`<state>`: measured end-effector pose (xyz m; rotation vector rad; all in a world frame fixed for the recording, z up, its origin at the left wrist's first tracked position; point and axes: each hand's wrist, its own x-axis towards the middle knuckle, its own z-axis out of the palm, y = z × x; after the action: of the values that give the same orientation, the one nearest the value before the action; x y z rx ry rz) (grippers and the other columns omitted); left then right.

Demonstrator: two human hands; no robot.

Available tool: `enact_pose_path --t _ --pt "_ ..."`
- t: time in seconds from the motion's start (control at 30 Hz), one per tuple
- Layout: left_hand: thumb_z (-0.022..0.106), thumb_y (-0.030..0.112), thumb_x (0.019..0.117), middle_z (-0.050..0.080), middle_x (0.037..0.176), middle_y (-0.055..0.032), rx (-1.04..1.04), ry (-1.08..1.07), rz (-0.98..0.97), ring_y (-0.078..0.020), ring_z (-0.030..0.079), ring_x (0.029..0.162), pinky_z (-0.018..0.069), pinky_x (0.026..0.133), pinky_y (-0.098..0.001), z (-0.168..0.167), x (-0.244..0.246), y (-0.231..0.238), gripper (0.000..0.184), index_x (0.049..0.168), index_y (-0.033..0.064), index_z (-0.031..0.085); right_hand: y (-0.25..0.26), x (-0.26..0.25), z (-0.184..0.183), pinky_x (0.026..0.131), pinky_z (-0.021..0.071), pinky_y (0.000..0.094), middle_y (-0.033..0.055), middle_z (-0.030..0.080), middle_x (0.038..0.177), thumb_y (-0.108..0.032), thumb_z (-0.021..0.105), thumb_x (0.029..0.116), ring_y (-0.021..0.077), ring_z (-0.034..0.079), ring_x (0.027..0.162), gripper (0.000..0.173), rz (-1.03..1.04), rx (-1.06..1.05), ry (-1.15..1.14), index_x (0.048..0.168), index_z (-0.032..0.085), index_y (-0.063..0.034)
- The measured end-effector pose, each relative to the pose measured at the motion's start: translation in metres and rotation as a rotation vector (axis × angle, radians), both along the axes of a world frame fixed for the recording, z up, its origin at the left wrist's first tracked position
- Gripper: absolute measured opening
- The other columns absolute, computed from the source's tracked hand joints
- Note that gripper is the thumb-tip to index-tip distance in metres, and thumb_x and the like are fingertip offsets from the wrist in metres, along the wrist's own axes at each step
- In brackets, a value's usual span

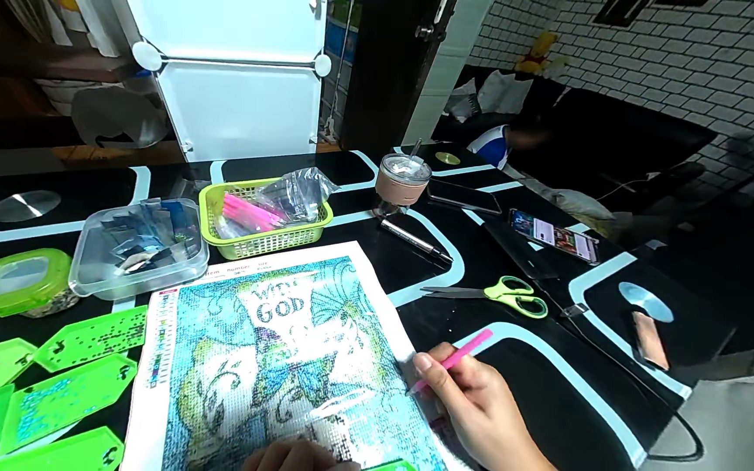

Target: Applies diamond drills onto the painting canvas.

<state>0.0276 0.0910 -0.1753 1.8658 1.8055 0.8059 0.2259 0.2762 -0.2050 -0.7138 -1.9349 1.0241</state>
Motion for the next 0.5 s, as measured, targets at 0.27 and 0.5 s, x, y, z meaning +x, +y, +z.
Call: enact_pose_path --t 0.27,0.5 --pt "0.081 0.042 0.0837 0.073 0.108 -0.0120 0.035 0.001 0.015 -0.0332 0.065 0.105 0.0481 0.092 -0.0513 -0.003 0.002 -0.002 0.045 0.119 0.0132 0.077 -0.042 -0.001 0.033 0.054 0.0518 0.0142 -0.0096 0.071 0.079 -0.019 0.056 0.1059 -0.0033 0.063 0.062 0.018 0.114 -0.379 0.166 0.093 0.069 -0.0184" --pt "0.080 0.042 0.0830 0.073 0.105 -0.0095 0.103 0.022 0.036 -0.0300 0.066 0.100 0.0486 0.086 -0.0480 -0.008 0.003 -0.002 0.042 0.114 0.0141 0.077 -0.070 -0.013 0.019 0.058 0.0492 0.0180 0.0055 0.062 0.070 -0.014 0.058 0.1057 0.0023 0.058 0.062 0.024 0.280 -0.092 -0.026 0.089 0.063 0.0021"
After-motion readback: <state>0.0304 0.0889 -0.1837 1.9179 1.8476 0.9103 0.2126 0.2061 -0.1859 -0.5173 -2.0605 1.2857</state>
